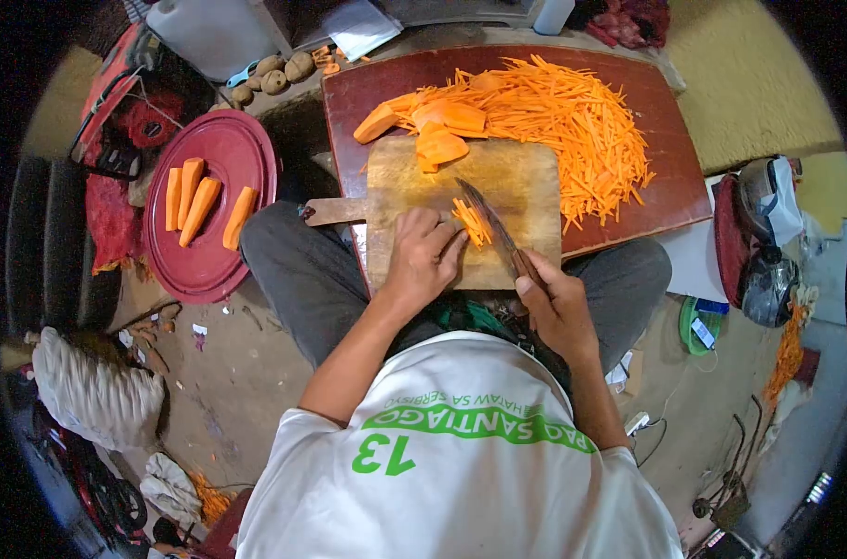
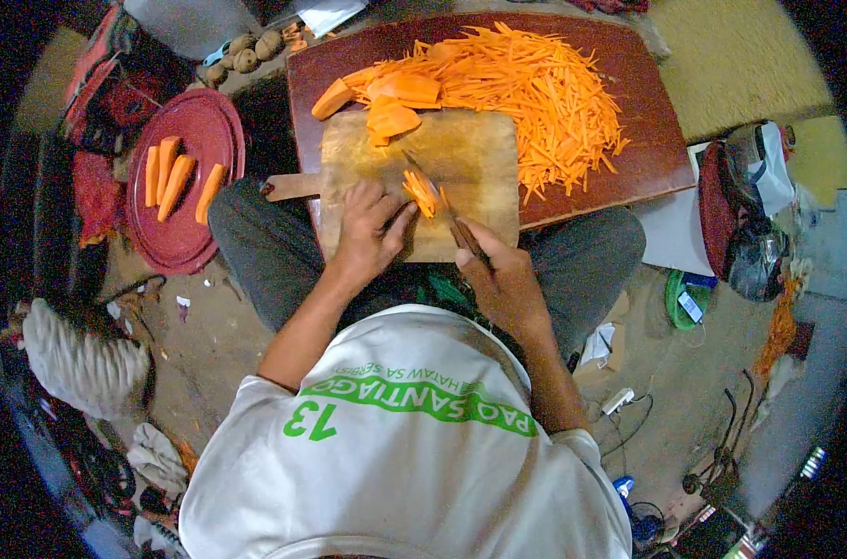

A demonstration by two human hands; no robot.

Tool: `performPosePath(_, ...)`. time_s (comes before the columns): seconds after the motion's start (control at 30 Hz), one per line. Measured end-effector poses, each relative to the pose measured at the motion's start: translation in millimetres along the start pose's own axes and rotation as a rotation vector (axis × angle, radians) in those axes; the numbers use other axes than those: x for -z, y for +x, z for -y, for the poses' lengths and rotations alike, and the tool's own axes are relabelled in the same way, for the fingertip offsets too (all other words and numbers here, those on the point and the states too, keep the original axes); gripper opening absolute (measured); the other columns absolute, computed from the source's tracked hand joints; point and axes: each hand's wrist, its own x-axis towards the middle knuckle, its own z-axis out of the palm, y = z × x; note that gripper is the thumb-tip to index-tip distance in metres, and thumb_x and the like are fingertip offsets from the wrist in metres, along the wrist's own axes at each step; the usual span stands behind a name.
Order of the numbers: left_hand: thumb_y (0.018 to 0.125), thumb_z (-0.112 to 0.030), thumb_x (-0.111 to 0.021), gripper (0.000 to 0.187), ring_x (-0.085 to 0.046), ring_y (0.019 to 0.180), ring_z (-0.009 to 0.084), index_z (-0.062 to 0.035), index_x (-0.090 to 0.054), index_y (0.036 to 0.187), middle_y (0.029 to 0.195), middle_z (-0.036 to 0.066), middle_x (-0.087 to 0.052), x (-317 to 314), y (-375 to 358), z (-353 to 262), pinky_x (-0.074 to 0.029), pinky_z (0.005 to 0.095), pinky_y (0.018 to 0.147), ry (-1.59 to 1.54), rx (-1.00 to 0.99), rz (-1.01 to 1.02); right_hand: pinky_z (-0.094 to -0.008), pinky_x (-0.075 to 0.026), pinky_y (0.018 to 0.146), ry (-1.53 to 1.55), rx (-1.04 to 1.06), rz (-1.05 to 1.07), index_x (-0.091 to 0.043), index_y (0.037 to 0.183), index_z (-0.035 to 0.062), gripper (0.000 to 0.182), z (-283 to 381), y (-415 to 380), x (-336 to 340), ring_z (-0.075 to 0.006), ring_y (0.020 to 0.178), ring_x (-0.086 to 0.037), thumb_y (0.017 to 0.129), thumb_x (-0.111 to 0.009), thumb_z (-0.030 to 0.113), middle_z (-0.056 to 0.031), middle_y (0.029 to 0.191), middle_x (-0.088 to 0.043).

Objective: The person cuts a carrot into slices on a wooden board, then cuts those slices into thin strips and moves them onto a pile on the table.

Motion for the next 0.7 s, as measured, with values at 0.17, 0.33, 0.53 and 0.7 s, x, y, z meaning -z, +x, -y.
performPosePath(0.17, 0.088, 0.001, -0.08, 0.009, -0.062, 0.084, 0.0318, 0.0023, -0.075, 0.095, 0.086, 0.014, -0.063, 4, -5, 3, -0.049, 0.041, 0.077, -0.148, 0.205, -0.155, -0.0533, -0.062, 0.086, -0.422, 0.22, 0.104, -0.054, 0.148, 0.0069, 0.054, -1, -14, 7, -0.0457, 0.105, -0.075, 0.102, -0.071, 0.028, -0.0284, 0.117, -0.074)
performPosePath(0.33, 0.095, -0.001, -0.08, 0.009, -0.066, 0.085, 0.0173, 0.0051, -0.076, 0.1, 0.089, 0.008, -0.068, 17, 2, 2, -0.051, 0.0292, 0.078, -0.394, 0.486, -0.291, -0.0491, -0.06, 0.075, -0.455, 0.402, 0.09, -0.059, 0.144, 0.0039, 0.054, -9, -25, -5, -0.0387, 0.091, -0.076, 0.096, -0.078, 0.019, -0.019, 0.105, -0.076)
performPosePath(0.53, 0.094, -0.004, -0.082, 0.014, -0.065, 0.085, 0.0162, 0.0058, -0.076, 0.102, 0.091, 0.008, -0.069, 18, 0, 1, -0.051, 0.0286, 0.079, -0.289, 0.429, -0.217, -0.0492, -0.059, 0.072, -0.512, 0.44, 0.105, -0.058, 0.144, 0.0039, 0.054, -15, -20, -8, -0.0383, 0.089, -0.075, 0.096, -0.078, 0.019, -0.0183, 0.099, -0.074)
performPosePath(0.7, 0.092, -0.004, -0.083, 0.015, -0.063, 0.083, 0.0227, 0.0052, -0.075, 0.101, 0.088, 0.012, -0.066, 16, 0, 2, -0.05, 0.0328, 0.079, -0.205, 0.36, -0.185, -0.0507, -0.059, 0.072, -0.71, 0.356, 0.152, -0.058, 0.142, 0.0047, 0.049, -12, -10, -1, -0.0386, 0.089, -0.075, 0.1, -0.072, 0.024, -0.0185, 0.1, -0.073)
